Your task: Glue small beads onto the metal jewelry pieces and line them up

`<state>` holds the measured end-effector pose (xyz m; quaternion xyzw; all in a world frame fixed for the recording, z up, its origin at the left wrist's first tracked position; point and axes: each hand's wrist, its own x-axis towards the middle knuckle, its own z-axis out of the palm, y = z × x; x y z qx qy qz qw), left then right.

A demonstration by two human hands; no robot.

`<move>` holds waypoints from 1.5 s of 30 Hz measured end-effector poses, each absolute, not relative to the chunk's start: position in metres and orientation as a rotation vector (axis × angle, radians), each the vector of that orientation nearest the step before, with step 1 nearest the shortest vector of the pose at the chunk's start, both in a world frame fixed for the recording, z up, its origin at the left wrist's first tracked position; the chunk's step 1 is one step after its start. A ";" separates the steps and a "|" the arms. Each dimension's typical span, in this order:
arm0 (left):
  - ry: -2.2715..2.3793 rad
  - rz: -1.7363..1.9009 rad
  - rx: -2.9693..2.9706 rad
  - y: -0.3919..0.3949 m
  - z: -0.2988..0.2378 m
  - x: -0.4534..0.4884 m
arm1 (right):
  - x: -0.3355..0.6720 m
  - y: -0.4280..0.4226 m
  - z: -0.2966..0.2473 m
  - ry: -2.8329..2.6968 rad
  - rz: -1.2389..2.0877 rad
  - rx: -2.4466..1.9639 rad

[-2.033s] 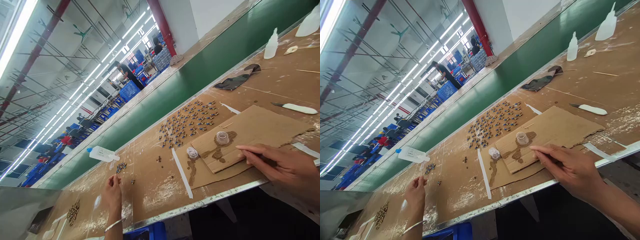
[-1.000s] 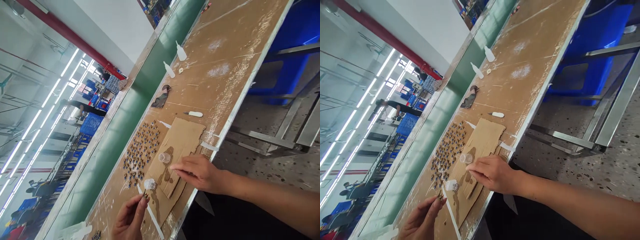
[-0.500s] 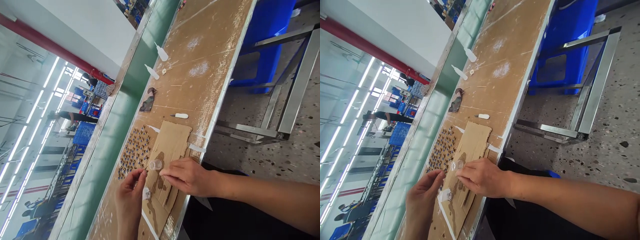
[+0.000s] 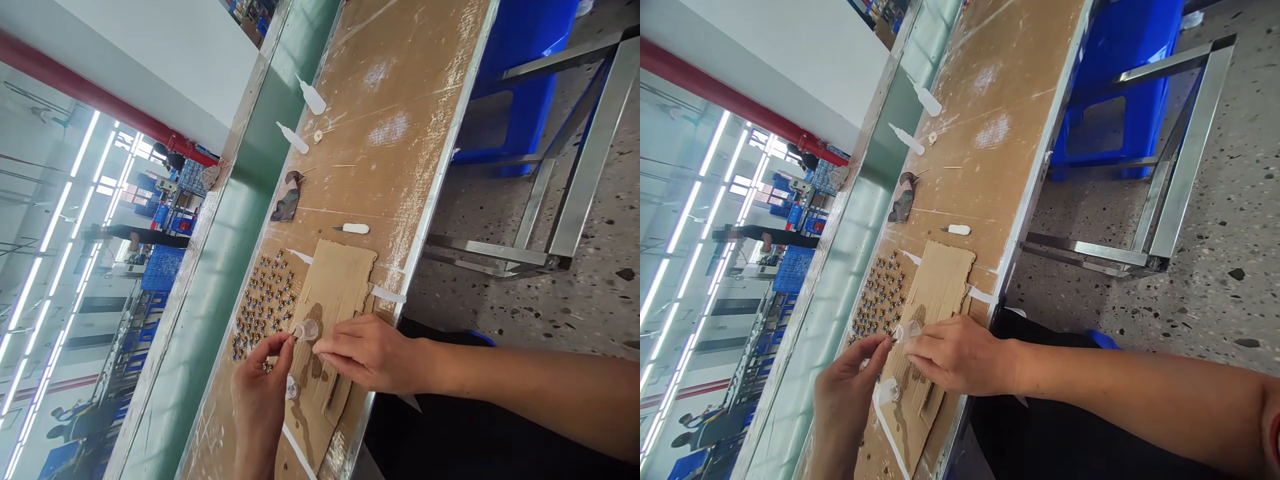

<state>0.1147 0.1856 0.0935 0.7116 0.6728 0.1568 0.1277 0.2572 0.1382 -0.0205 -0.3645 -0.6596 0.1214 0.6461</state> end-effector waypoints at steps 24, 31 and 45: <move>2.059 0.794 1.777 0.148 0.098 0.094 | 0.260 0.137 -0.020 -1.469 0.297 -0.806; 2.221 1.205 1.274 0.089 0.071 0.032 | 0.262 0.132 -0.017 -1.468 0.349 -0.806; 2.505 1.138 1.102 0.043 0.020 -0.020 | 0.261 0.125 -0.017 -1.611 0.326 -0.929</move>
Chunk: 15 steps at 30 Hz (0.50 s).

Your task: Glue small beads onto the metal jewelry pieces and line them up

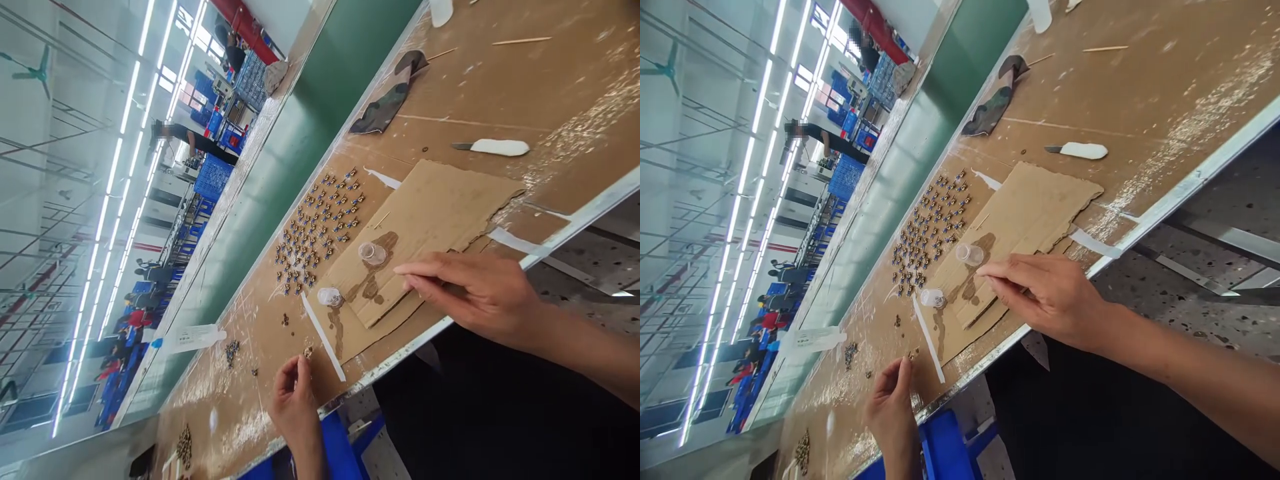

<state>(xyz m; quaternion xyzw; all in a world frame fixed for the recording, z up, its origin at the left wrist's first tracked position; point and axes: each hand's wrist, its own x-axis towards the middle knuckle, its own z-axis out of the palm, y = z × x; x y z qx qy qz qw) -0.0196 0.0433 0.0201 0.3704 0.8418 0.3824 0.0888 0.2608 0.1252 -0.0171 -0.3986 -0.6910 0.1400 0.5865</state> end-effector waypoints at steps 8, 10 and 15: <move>2.513 1.044 1.126 0.048 0.022 -0.022 | 0.261 0.124 -0.018 -1.629 0.334 -0.968; 2.515 1.022 1.129 0.049 0.023 -0.021 | 0.262 0.124 -0.017 -1.620 0.326 -0.966; 2.561 0.975 1.128 0.052 0.024 -0.020 | 0.261 0.124 -0.014 -1.625 0.320 -0.987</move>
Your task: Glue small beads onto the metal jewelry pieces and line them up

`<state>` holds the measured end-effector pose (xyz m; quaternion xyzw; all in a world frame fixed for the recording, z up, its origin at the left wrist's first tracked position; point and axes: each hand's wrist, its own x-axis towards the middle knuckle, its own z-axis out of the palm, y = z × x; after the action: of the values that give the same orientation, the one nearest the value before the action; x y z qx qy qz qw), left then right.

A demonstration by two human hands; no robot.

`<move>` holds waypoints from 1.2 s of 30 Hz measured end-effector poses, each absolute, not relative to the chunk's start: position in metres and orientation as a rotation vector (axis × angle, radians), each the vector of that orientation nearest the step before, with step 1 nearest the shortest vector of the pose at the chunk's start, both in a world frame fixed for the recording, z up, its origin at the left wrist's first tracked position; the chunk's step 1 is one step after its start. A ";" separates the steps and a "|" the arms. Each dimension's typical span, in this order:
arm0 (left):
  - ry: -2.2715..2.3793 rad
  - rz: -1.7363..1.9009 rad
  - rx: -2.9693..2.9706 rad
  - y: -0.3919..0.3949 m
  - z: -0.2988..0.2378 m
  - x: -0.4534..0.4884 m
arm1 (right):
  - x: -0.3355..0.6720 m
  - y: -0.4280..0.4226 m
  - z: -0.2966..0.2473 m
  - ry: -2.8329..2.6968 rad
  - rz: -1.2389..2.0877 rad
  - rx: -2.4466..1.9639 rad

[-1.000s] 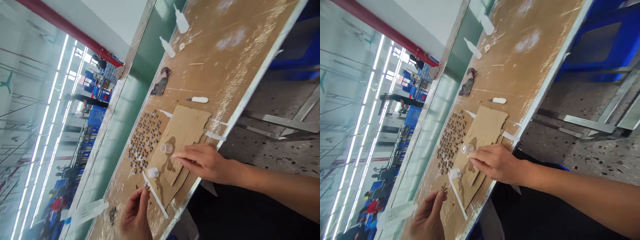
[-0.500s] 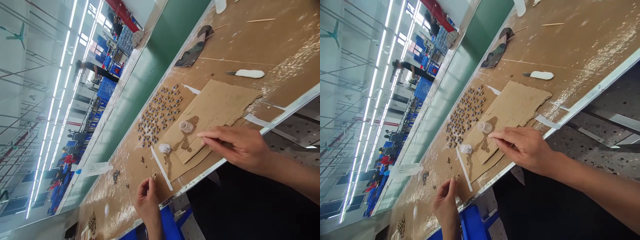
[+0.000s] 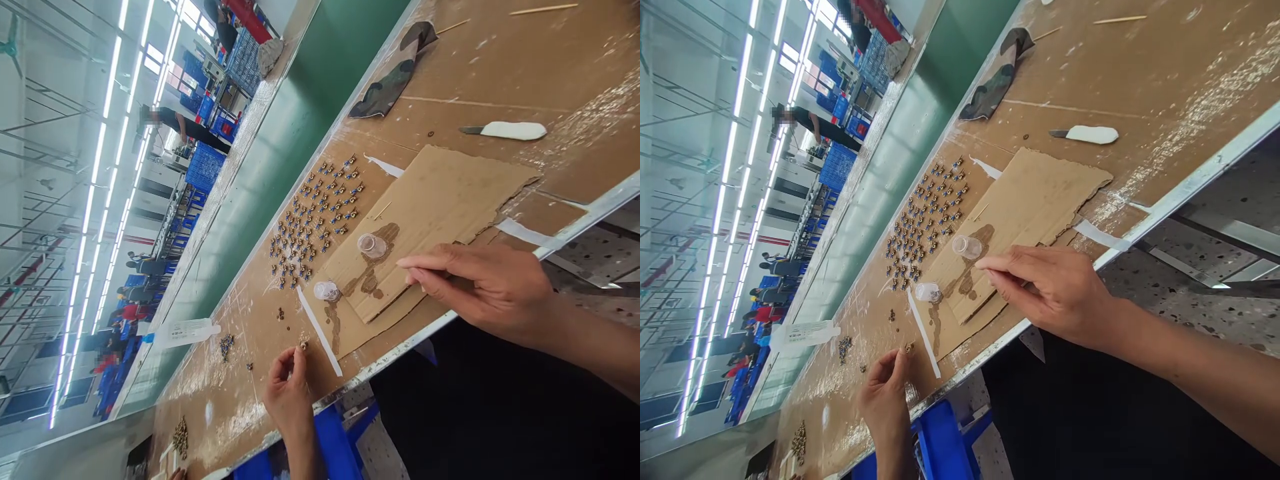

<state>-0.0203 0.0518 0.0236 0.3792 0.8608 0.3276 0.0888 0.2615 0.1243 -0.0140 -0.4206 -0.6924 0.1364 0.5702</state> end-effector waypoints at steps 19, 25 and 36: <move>2.633 0.683 1.295 0.058 0.028 -0.022 | 0.263 0.124 -0.014 -1.644 0.266 -1.001; 2.676 0.589 1.383 0.062 0.033 -0.014 | 0.261 0.124 -0.016 -1.635 0.263 -1.011; 2.440 1.258 1.345 0.029 0.022 0.004 | 0.243 0.108 -0.010 -1.654 0.553 -0.725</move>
<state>0.0043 0.0294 0.0217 0.4396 0.7975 0.4111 0.0425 0.2430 0.1076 -0.0096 -0.3109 -0.7095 0.2372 0.5862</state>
